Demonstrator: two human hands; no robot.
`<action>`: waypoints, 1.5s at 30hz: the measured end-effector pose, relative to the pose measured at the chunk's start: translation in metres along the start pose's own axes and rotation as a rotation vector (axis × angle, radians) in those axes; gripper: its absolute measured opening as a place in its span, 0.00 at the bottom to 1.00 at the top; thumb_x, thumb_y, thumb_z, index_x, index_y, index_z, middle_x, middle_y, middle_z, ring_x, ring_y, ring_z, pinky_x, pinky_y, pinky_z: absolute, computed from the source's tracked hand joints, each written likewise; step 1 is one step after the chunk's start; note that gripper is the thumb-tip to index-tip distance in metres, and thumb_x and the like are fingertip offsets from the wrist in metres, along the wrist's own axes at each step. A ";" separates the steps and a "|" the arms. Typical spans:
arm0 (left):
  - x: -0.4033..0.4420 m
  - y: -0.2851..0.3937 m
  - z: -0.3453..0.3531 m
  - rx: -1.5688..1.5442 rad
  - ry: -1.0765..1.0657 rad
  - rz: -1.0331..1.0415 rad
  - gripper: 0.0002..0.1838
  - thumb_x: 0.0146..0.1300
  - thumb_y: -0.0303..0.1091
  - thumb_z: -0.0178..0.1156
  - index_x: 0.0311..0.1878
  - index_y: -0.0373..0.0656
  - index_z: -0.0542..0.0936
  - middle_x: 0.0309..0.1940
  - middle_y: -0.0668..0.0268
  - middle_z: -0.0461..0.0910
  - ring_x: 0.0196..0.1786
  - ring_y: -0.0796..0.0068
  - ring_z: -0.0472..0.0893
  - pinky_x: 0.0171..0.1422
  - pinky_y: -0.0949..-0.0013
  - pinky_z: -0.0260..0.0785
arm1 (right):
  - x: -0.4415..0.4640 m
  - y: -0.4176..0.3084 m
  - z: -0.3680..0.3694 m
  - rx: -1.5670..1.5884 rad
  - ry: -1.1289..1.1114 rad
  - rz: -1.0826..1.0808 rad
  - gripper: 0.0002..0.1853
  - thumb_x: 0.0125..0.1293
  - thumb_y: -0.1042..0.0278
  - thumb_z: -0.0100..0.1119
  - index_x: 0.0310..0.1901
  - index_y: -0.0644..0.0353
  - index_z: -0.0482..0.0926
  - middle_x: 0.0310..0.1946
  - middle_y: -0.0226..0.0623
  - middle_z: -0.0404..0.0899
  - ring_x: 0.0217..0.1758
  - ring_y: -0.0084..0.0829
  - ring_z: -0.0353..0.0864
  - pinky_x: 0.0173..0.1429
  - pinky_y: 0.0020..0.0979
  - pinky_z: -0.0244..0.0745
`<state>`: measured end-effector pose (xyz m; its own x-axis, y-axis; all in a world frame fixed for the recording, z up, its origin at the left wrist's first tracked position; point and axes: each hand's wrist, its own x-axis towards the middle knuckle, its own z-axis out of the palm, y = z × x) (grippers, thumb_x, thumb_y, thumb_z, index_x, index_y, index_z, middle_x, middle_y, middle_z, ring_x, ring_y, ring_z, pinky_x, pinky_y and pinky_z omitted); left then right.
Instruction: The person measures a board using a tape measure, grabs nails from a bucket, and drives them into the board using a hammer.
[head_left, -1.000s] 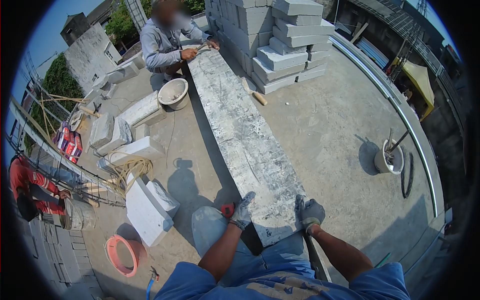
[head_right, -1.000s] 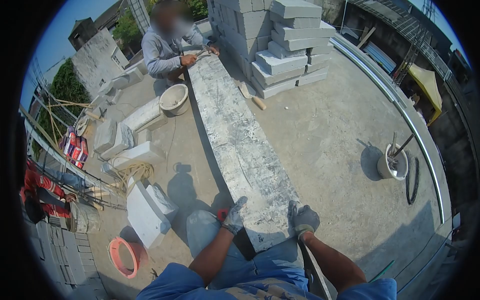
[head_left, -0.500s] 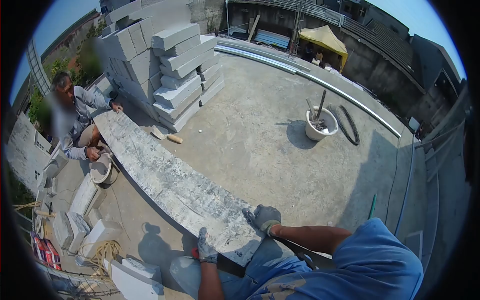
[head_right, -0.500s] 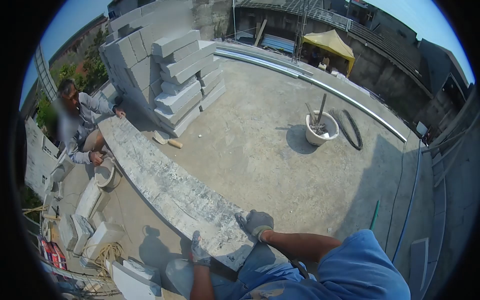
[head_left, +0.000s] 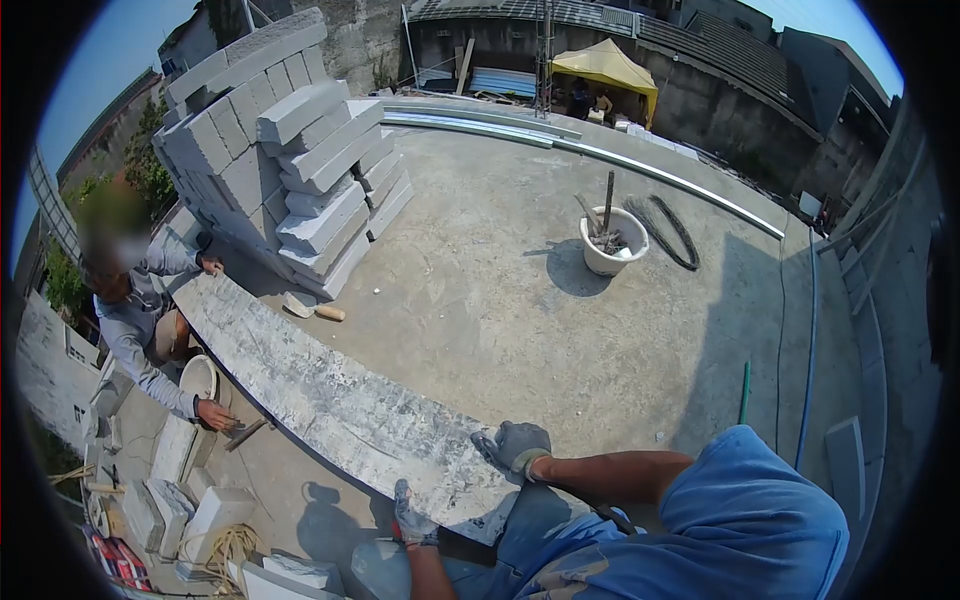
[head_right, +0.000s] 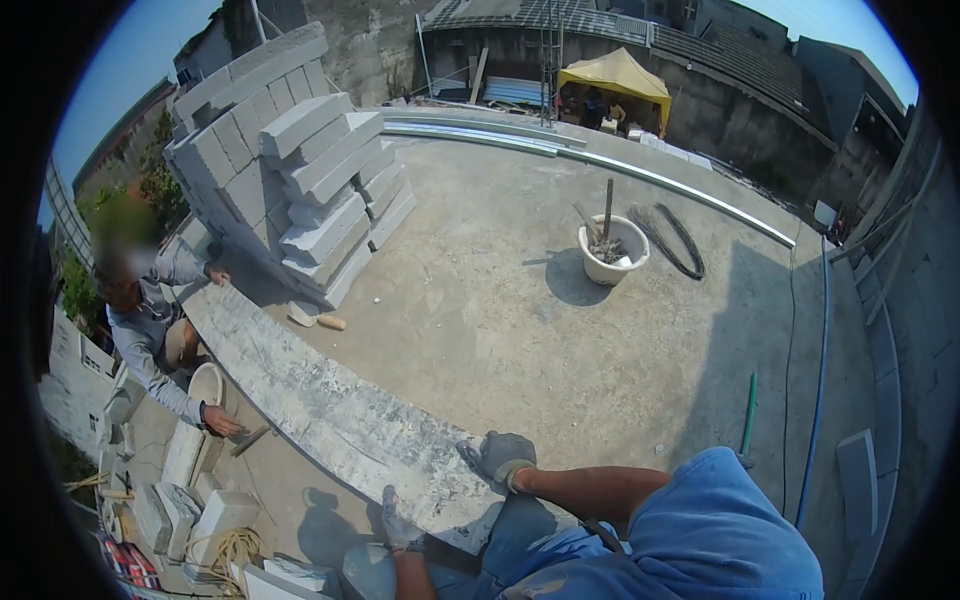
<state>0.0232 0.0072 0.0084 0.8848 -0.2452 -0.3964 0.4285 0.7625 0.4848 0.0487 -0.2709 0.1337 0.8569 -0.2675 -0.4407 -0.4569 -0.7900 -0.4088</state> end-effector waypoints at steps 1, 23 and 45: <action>-0.001 0.000 0.004 0.033 0.059 0.042 0.34 0.68 0.48 0.58 0.72 0.37 0.68 0.65 0.53 0.76 0.63 0.51 0.78 0.68 0.48 0.72 | 0.001 0.001 0.002 -0.001 -0.003 0.001 0.38 0.65 0.24 0.49 0.38 0.58 0.88 0.35 0.48 0.88 0.43 0.49 0.88 0.50 0.46 0.80; -0.004 -0.002 0.001 0.078 0.329 0.076 0.35 0.65 0.35 0.63 0.75 0.41 0.68 0.74 0.68 0.69 0.76 0.69 0.66 0.80 0.62 0.56 | 0.013 0.009 0.031 -0.101 0.070 -0.059 0.24 0.66 0.36 0.58 0.36 0.51 0.84 0.32 0.40 0.87 0.41 0.45 0.88 0.49 0.43 0.79; 0.021 -0.026 -0.051 -0.068 0.273 0.075 0.29 0.75 0.34 0.53 0.76 0.37 0.63 0.75 0.63 0.68 0.78 0.70 0.64 0.83 0.65 0.52 | 0.021 0.017 0.046 -0.123 0.272 -0.074 0.22 0.64 0.40 0.62 0.27 0.52 0.82 0.25 0.40 0.84 0.32 0.47 0.85 0.39 0.48 0.76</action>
<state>0.0210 0.0127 -0.0528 0.8277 -0.0236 -0.5607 0.3425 0.8128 0.4713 0.0477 -0.2646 0.0804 0.9270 -0.3310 -0.1765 -0.3723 -0.8696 -0.3245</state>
